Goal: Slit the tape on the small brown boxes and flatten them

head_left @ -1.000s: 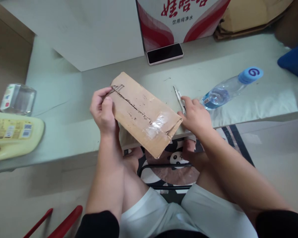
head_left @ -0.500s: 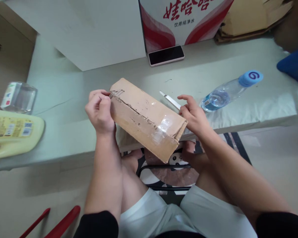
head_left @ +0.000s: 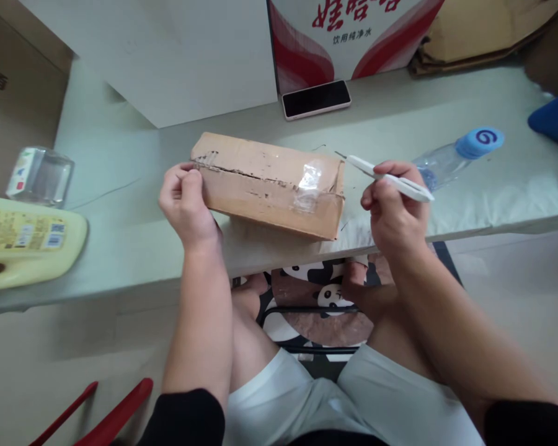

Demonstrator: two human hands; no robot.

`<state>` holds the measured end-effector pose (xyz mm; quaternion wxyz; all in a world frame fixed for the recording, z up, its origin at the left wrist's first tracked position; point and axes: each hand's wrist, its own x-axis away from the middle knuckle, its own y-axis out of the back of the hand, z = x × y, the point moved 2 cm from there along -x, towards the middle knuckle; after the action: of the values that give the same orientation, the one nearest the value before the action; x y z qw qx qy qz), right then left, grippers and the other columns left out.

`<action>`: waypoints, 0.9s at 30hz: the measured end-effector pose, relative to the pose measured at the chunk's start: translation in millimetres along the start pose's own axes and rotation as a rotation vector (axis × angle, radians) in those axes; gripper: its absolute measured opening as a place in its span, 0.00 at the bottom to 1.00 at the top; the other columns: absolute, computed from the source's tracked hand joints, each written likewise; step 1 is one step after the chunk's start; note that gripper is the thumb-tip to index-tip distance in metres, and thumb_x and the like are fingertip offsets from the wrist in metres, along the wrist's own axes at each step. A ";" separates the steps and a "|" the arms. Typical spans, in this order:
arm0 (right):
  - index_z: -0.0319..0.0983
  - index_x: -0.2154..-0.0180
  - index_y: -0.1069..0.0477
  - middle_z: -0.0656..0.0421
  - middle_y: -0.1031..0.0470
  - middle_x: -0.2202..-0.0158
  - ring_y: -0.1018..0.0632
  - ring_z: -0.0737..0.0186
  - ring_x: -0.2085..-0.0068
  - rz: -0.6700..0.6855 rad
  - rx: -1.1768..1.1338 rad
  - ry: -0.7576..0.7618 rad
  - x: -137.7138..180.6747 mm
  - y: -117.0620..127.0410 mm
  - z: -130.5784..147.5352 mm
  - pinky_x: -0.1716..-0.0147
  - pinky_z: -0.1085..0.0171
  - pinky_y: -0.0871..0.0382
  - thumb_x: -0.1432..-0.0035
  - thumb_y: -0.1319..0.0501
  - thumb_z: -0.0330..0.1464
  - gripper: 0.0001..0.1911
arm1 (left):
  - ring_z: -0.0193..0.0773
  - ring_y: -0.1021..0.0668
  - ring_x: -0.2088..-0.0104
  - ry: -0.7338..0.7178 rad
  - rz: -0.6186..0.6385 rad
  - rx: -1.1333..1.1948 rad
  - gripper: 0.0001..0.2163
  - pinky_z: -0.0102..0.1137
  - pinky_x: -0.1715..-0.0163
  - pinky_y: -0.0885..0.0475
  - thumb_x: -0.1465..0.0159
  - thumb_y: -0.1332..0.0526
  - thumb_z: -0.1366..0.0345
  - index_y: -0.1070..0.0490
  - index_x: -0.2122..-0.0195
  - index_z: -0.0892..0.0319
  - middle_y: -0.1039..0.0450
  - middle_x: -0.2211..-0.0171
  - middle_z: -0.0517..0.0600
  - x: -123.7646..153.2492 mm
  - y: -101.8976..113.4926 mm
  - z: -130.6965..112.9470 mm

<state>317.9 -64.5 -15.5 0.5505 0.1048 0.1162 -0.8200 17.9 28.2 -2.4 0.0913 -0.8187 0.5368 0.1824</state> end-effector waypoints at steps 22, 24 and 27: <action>0.41 0.75 0.28 0.69 0.43 0.89 0.39 0.72 0.89 -0.390 -0.114 0.216 3.4 -3.4 59.3 0.91 0.69 0.48 0.33 0.46 0.42 0.20 | 0.42 0.29 0.66 -0.098 0.205 0.019 0.20 0.39 0.62 0.33 0.39 0.33 0.49 0.41 0.75 0.54 0.32 0.67 0.50 27.1 -30.7 -18.2; 0.40 0.75 0.28 0.69 0.43 0.89 0.38 0.72 0.89 -0.393 -0.071 0.216 4.1 -4.1 59.5 0.91 0.69 0.46 0.33 0.46 0.41 0.20 | 0.42 0.29 0.65 -0.097 0.207 0.027 0.21 0.40 0.62 0.33 0.40 0.32 0.48 0.40 0.75 0.53 0.32 0.66 0.51 26.7 -30.9 -17.2; 0.41 0.75 0.29 0.69 0.44 0.89 0.38 0.73 0.89 -0.402 -0.029 0.183 3.7 -4.6 61.3 0.90 0.70 0.45 0.32 0.46 0.41 0.20 | 0.42 0.30 0.66 -0.098 0.199 0.057 0.21 0.40 0.62 0.35 0.40 0.31 0.48 0.40 0.76 0.53 0.31 0.67 0.51 26.9 -31.4 -17.8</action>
<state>309.5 -84.8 42.0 0.3644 0.1455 0.1961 -0.8987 59.7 12.1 1.8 0.1221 -0.7486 0.6153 0.2149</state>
